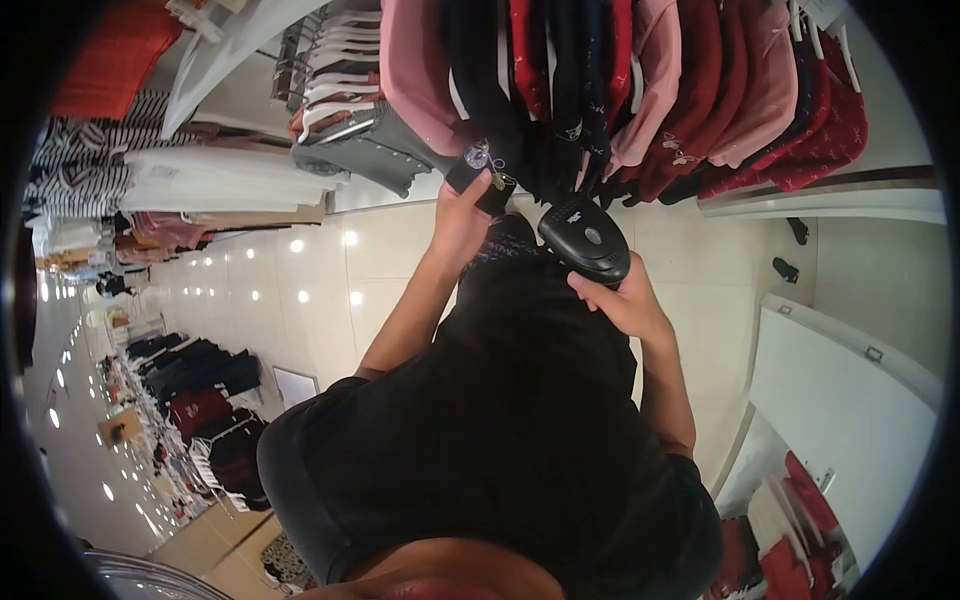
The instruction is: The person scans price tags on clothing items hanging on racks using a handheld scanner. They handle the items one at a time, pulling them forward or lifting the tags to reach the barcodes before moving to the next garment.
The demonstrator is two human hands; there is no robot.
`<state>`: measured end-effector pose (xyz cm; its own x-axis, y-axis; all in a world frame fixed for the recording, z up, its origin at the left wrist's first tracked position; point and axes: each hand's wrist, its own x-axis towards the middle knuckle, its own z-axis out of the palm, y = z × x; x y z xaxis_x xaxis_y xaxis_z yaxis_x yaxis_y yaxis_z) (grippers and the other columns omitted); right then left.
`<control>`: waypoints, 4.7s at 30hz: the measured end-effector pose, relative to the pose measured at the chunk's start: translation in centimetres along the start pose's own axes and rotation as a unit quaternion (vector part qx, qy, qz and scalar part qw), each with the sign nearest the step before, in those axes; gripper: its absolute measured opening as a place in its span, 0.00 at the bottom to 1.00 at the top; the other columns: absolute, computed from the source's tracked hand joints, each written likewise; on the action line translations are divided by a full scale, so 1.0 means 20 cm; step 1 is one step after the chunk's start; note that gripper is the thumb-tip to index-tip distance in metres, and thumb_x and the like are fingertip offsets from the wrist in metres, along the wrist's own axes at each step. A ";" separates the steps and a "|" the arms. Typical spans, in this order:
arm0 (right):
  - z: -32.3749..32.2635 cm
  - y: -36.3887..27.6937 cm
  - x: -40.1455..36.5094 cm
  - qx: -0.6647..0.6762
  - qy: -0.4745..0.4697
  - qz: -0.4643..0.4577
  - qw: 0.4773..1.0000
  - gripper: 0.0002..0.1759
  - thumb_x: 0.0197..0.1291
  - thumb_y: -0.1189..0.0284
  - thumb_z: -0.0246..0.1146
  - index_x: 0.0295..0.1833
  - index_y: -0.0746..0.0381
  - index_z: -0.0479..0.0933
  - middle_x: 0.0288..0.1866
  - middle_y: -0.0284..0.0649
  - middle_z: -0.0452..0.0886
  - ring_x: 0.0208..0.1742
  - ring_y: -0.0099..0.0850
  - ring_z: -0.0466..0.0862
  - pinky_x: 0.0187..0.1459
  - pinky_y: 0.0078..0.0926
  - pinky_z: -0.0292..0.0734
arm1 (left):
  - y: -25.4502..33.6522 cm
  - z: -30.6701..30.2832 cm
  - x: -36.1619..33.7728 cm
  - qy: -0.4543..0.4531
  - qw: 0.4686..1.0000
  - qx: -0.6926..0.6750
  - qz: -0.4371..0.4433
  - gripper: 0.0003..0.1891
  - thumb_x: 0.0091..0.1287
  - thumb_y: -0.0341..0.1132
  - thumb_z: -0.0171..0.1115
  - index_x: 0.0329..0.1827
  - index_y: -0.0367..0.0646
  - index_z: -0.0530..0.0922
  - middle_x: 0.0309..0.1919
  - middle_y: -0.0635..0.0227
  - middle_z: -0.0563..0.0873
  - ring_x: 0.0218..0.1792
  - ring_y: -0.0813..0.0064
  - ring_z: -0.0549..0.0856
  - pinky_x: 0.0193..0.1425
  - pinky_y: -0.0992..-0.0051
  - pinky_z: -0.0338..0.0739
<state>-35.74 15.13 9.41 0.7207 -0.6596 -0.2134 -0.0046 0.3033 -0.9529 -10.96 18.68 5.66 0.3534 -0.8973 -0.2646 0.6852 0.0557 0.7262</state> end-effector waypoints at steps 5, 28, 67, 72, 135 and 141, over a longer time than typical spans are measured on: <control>-0.01 -0.01 -0.06 -0.009 -0.042 0.010 0.999 0.07 0.58 0.75 0.67 0.37 0.65 0.76 0.24 0.31 0.78 0.20 0.17 0.75 0.23 0.17 0.68 | -0.05 0.00 -0.11 0.032 0.996 0.051 0.070 0.14 0.65 0.20 0.59 0.54 0.39 0.76 0.47 0.69 0.84 0.48 0.76 0.83 0.56 0.74 0.76; -0.07 -0.01 -0.21 0.021 -0.012 0.003 1.000 0.07 0.59 0.76 0.67 0.40 0.66 0.76 0.25 0.32 0.78 0.21 0.18 0.75 0.23 0.17 0.70 | -0.13 0.02 -0.04 0.007 0.969 0.178 0.173 0.22 0.60 0.16 0.62 0.58 0.36 0.73 0.52 0.64 0.82 0.53 0.75 0.81 0.62 0.73 0.72; 0.13 0.00 0.28 0.020 -0.057 -0.003 0.998 0.15 0.52 0.79 0.69 0.45 0.66 0.75 0.25 0.33 0.78 0.22 0.19 0.76 0.25 0.19 0.69 | 0.15 -0.10 0.17 -0.049 0.981 0.187 0.020 0.16 0.59 0.19 0.67 0.50 0.35 0.77 0.43 0.72 0.85 0.43 0.84 0.83 0.51 0.80 0.78; 0.11 0.00 0.13 0.039 -0.045 0.002 0.998 0.12 0.55 0.79 0.66 0.46 0.67 0.75 0.24 0.32 0.78 0.20 0.18 0.74 0.23 0.18 0.68 | 0.06 -0.08 0.04 -0.009 0.986 0.142 0.087 0.18 0.59 0.17 0.64 0.53 0.35 0.77 0.45 0.68 0.85 0.46 0.81 0.83 0.52 0.79 0.78; 0.08 -0.03 0.02 0.025 -0.047 -0.024 0.998 0.09 0.59 0.79 0.63 0.46 0.68 0.77 0.29 0.34 0.79 0.21 0.18 0.74 0.22 0.18 0.67 | -0.05 -0.03 0.08 0.088 0.983 0.097 0.128 0.12 0.61 0.24 0.69 0.47 0.35 0.80 0.41 0.67 0.86 0.39 0.81 0.85 0.46 0.80 0.79; 0.11 -0.04 -0.02 0.027 -0.043 -0.026 0.998 0.11 0.59 0.79 0.63 0.48 0.68 0.76 0.29 0.34 0.78 0.21 0.17 0.73 0.22 0.17 0.66 | -0.09 -0.09 0.07 0.063 0.996 0.036 0.060 0.11 0.64 0.27 0.67 0.48 0.35 0.81 0.41 0.68 0.87 0.39 0.81 0.84 0.46 0.80 0.78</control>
<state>-34.58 16.69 10.67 0.7762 -0.6142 -0.1422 0.0703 0.3084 -0.9486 -10.52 18.03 2.79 0.5100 -0.8242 -0.2463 0.5875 0.1246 0.7995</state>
